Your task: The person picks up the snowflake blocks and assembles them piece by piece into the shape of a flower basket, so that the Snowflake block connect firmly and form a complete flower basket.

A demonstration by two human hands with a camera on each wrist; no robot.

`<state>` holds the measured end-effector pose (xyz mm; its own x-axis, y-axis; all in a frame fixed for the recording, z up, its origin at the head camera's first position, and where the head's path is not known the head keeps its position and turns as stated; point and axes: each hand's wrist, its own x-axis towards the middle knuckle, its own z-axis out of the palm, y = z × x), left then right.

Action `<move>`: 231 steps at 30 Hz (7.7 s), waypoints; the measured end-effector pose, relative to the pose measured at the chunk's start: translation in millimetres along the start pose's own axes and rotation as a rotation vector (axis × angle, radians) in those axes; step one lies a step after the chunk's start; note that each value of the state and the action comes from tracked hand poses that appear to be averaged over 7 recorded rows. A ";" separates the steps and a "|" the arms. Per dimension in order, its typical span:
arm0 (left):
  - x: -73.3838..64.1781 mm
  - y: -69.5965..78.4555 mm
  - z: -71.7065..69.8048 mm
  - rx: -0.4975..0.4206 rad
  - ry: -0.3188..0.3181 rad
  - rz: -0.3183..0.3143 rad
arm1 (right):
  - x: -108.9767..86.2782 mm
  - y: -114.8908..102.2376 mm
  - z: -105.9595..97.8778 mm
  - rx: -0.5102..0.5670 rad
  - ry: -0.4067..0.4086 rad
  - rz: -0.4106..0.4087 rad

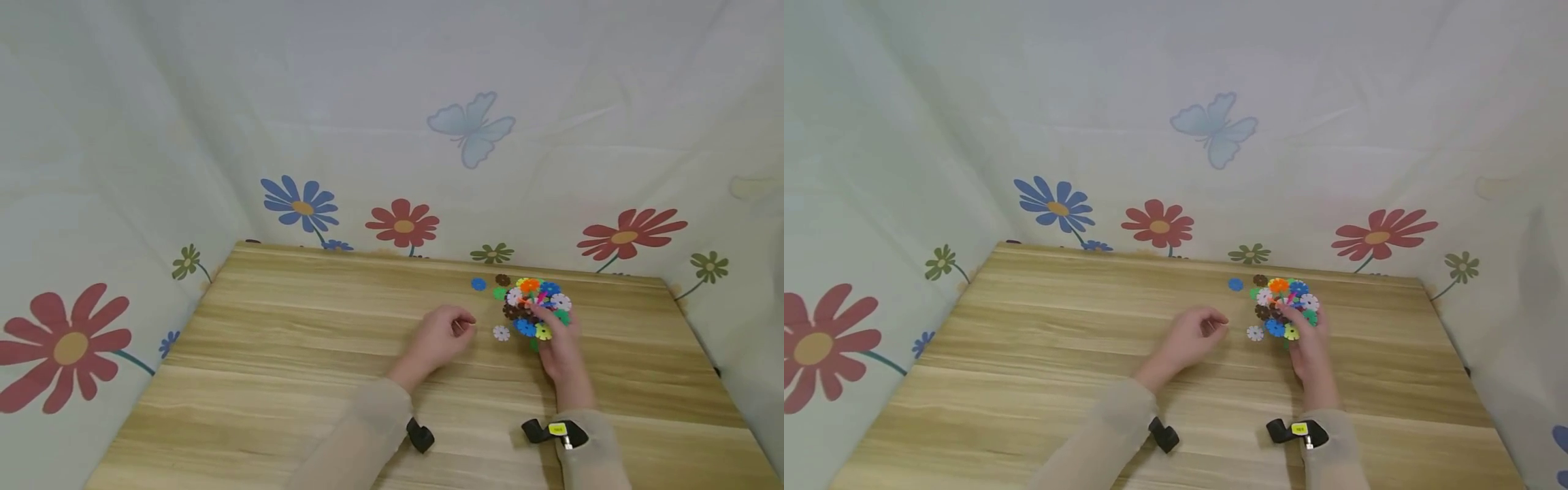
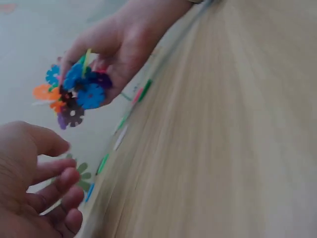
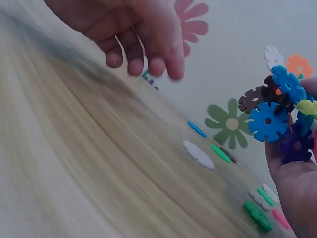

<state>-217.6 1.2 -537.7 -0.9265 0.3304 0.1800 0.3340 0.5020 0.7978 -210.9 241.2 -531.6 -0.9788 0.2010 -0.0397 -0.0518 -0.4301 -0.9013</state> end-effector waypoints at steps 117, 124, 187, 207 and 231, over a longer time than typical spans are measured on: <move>-23.5 -85.1 -102.2 -0.527 0.494 -0.234 | -28.0 81.9 139.0 -0.754 -0.356 -0.059; -27.6 -95.8 -120.4 -0.478 0.574 -0.268 | -21.1 93.5 162.7 -0.749 -0.403 -0.087; -7.4 -2.8 -52.5 -0.112 0.299 0.113 | -2.8 -18.2 13.7 -0.923 -0.203 -0.149; 42.8 31.0 65.1 0.409 -0.178 0.167 | 7.0 -25.8 -65.9 -1.070 -0.110 -0.101; 22.5 32.6 49.4 0.188 -0.127 -0.029 | 14.2 -17.0 -48.3 -1.249 -0.175 -0.106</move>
<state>-219.0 64.5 -536.1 -0.9109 0.4057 0.0756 0.3452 0.6488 0.6782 -214.4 293.9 -537.7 -0.9993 0.0239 0.0291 -0.0029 0.7215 -0.6924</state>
